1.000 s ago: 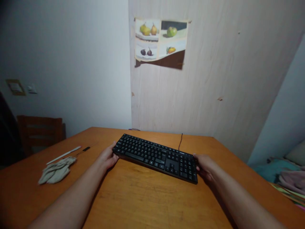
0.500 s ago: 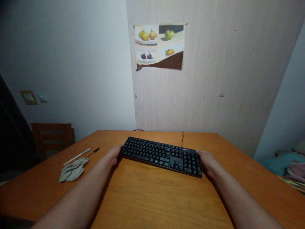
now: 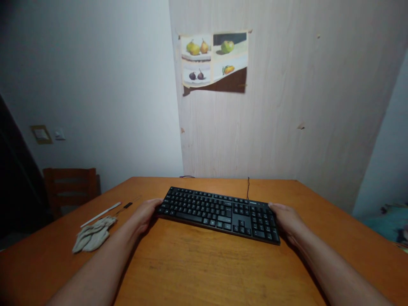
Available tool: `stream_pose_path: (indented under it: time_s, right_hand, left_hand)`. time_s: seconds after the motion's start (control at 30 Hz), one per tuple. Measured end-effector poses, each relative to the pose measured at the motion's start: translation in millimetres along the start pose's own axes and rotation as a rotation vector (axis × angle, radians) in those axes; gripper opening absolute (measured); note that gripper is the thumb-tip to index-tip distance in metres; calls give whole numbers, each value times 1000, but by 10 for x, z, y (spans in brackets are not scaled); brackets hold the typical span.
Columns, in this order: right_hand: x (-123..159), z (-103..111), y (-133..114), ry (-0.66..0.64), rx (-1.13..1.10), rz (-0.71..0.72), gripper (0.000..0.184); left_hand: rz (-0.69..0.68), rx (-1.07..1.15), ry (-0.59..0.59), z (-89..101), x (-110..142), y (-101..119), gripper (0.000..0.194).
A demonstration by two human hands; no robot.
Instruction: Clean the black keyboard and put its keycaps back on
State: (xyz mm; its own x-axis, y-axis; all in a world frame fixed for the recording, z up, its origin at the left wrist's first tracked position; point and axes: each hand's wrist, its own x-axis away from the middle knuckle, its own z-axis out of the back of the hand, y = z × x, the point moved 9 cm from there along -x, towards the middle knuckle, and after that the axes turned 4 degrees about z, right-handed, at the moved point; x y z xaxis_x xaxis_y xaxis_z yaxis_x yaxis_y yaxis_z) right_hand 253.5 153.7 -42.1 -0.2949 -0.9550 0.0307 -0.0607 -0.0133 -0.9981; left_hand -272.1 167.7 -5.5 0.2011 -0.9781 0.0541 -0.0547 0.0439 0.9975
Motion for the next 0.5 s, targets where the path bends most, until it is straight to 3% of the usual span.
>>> stream_pose_path:
  time_s: [0.27,0.5]
  right_hand:
    - [77,-105,-168,-50,-137,103,19]
    - [96,-113,-399,-42,-158,291,25]
  left_hand:
    - [6,-25,-11,-13,-1,44,31]
    - [-27,-91,58,8,77,173,23]
